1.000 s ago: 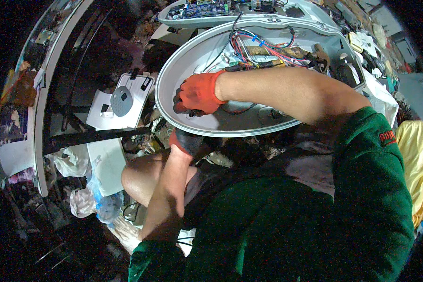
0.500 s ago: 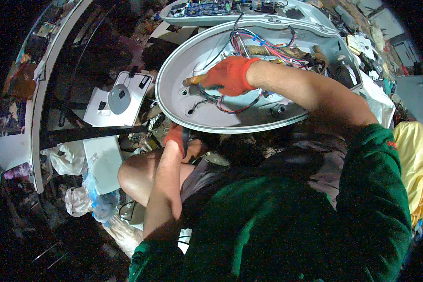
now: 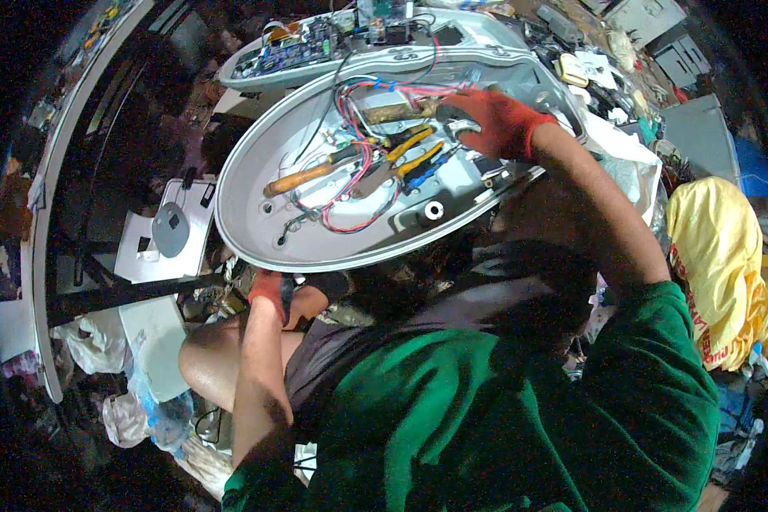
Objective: The person manipulates wires and circuit boards inside a white plastic housing using a screwdriver and wire strippers.
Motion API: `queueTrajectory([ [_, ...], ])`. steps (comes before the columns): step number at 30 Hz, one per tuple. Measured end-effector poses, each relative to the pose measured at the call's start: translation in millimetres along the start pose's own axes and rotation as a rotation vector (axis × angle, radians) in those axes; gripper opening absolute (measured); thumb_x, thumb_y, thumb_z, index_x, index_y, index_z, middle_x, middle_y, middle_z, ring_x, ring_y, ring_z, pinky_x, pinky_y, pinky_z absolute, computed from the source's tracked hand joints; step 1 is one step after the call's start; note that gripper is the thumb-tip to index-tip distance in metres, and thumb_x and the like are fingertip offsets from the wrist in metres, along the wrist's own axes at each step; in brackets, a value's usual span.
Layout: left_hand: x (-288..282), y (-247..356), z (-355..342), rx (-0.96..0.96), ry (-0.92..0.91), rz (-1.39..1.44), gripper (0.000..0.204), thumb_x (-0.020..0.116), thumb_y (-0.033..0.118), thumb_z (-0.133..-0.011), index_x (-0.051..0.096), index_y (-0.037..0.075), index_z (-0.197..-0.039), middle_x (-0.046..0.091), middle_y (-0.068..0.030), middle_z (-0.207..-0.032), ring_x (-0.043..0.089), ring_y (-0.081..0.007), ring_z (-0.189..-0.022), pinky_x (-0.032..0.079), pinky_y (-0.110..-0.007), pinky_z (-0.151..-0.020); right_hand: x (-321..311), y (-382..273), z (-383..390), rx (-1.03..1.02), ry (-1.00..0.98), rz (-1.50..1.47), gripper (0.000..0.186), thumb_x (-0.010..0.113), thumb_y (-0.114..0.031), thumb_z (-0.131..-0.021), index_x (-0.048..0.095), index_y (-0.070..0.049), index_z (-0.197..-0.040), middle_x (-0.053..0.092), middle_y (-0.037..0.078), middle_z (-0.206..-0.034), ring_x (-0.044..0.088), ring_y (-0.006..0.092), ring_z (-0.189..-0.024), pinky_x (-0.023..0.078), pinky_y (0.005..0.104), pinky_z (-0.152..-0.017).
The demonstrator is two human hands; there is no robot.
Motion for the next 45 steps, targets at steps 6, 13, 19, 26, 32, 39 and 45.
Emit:
queueTrajectory([
  [6, 6, 32, 39, -0.077, 0.047, 0.172, 0.051, 0.053, 0.031, -0.096, 0.043, 0.01, -0.141, 0.054, -0.0086, -0.138, 0.054, -0.0241, -0.121, 0.041, -0.036, -0.1, 36, -15, -3, -0.09, -0.095, 0.058, 0.069, 0.069, -0.018, -0.075, 0.043, -0.006, -0.138, 0.05, 0.022, -0.134, 0.049, 0.0383, -0.125, 0.04, 0.0431, -0.106],
  [13, -12, 28, 22, 0.149, 0.174, -0.376, 0.055, 0.058, 0.038, -0.091, 0.05, 0.007, -0.136, 0.059, -0.0132, -0.132, 0.057, -0.0284, -0.118, 0.043, -0.039, -0.097, 65, -52, -38, -0.335, -0.256, 0.26, 0.072, 0.066, -0.01, -0.074, 0.041, -0.015, -0.142, 0.051, 0.019, -0.127, 0.052, 0.0372, -0.119, 0.045, 0.0448, -0.099],
  [19, 18, 25, 6, 0.058, -0.007, -0.025, 0.058, 0.064, 0.033, -0.088, 0.049, 0.007, -0.137, 0.061, -0.0132, -0.129, 0.062, -0.0265, -0.108, 0.047, -0.039, -0.089, 77, -51, -20, -0.347, -0.234, 0.403, 0.07, 0.071, -0.028, -0.076, 0.046, -0.016, -0.14, 0.049, 0.017, -0.126, 0.049, 0.0349, -0.119, 0.041, 0.0469, -0.1],
  [26, 44, 28, 12, -0.08, -0.045, -0.019, 0.061, 0.066, 0.034, -0.088, 0.045, 0.012, -0.14, 0.06, -0.0121, -0.128, 0.061, -0.0247, -0.105, 0.047, -0.04, -0.087, 74, -48, -18, -0.439, -0.201, 0.265, 0.068, 0.073, -0.026, -0.074, 0.048, -0.011, -0.136, 0.053, 0.017, -0.115, 0.057, 0.0337, -0.106, 0.047, 0.044, -0.09],
  [32, 3, -4, 6, -0.035, 0.068, 0.163, 0.05, 0.066, 0.031, -0.089, 0.052, 0.013, -0.134, 0.066, -0.0089, -0.116, 0.063, -0.0216, -0.095, 0.049, -0.038, -0.082, 72, -76, -46, -0.379, -0.385, 0.251, 0.068, 0.074, -0.024, -0.072, 0.046, -0.008, -0.132, 0.055, 0.018, -0.111, 0.06, 0.036, -0.1, 0.05, 0.0452, -0.083],
  [39, 50, 44, 53, -0.114, -0.329, 0.651, 0.028, 0.059, 0.03, -0.091, 0.062, 0.014, -0.114, 0.066, -0.0022, -0.093, 0.062, -0.0204, -0.08, 0.05, -0.032, -0.073, 64, -45, -36, -0.153, -0.423, 0.159, 0.068, 0.075, -0.023, -0.069, 0.047, -0.007, -0.129, 0.059, 0.016, -0.106, 0.062, 0.0311, -0.099, 0.05, 0.0424, -0.082],
  [45, 45, 75, 94, -0.076, -0.3, 0.44, 0.022, 0.059, 0.024, -0.09, 0.064, 0.007, -0.103, 0.065, -0.0053, -0.091, 0.062, -0.0211, -0.078, 0.054, -0.039, -0.067, 42, -36, -27, 0.392, -0.52, -0.866, 0.046, 0.062, -0.02, -0.091, 0.048, -0.007, -0.133, 0.064, 0.006, -0.1, 0.062, 0.0131, -0.08, 0.053, 0.0314, -0.064],
])
Point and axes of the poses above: each hand's wrist, its own z-axis away from the middle knuckle, its own x-axis out of the palm, y = z × x, the point moved 7 cm from there along -z, towards the middle knuckle
